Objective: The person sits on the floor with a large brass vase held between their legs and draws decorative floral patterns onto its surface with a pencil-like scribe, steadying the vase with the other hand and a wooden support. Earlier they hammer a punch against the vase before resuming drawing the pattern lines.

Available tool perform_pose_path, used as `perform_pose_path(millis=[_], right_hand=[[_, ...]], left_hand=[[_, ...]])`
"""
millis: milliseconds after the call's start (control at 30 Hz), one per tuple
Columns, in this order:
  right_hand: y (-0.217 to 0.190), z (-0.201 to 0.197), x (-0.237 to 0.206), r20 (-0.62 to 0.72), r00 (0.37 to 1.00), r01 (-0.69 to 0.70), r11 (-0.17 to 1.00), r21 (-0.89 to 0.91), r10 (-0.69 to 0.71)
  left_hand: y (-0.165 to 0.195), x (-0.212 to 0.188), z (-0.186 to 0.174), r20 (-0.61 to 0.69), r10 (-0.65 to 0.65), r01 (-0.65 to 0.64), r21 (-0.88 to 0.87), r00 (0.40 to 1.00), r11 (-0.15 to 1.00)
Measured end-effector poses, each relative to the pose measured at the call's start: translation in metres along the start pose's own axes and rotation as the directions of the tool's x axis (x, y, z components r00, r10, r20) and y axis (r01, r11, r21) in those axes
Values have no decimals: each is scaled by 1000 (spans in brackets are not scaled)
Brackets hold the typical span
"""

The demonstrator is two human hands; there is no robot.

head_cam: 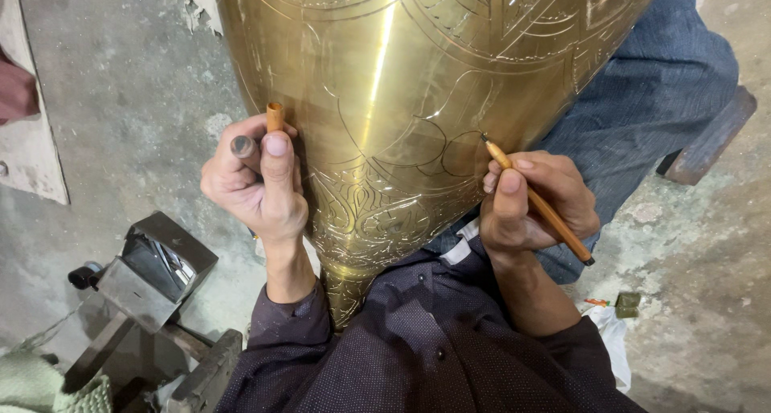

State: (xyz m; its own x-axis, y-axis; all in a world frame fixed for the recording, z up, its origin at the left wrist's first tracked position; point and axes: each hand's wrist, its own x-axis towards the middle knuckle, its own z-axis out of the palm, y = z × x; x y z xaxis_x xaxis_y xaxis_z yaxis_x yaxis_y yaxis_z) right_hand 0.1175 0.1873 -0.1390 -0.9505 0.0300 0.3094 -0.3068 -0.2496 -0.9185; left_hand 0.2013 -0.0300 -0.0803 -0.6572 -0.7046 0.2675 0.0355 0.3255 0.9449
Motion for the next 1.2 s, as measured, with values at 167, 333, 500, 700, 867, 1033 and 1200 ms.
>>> perform_pose_path(millis=[167,333,500,700,867,1033,1200], right_hand=[[-1,-1,1,22,1000,22,1000,-13,-21],[-1,-1,2,42,998,45,998,-42,-43],[1,-1,5,60,995,81,996,-43,-78],[-3,-2,7,107,989,112,989,-94,-102],[-5,-3,10,147,982,134,983,-127,-115],[-5,-2,13,177,976,153,979,-135,-128],[-11,0,22,180,974,140,990,-7,-136]], left_hand=[[0,0,0,1,1,-1,0,1000,1000],[0,0,0,-2,5,-5,15,1000,1000],[0,1,0,7,28,-28,27,1000,999],[2,1,1,6,28,-28,51,1000,998],[2,1,0,5,27,-28,66,1000,997],[2,1,0,2,26,-26,81,1000,996],[3,2,2,14,21,-22,83,1000,996]])
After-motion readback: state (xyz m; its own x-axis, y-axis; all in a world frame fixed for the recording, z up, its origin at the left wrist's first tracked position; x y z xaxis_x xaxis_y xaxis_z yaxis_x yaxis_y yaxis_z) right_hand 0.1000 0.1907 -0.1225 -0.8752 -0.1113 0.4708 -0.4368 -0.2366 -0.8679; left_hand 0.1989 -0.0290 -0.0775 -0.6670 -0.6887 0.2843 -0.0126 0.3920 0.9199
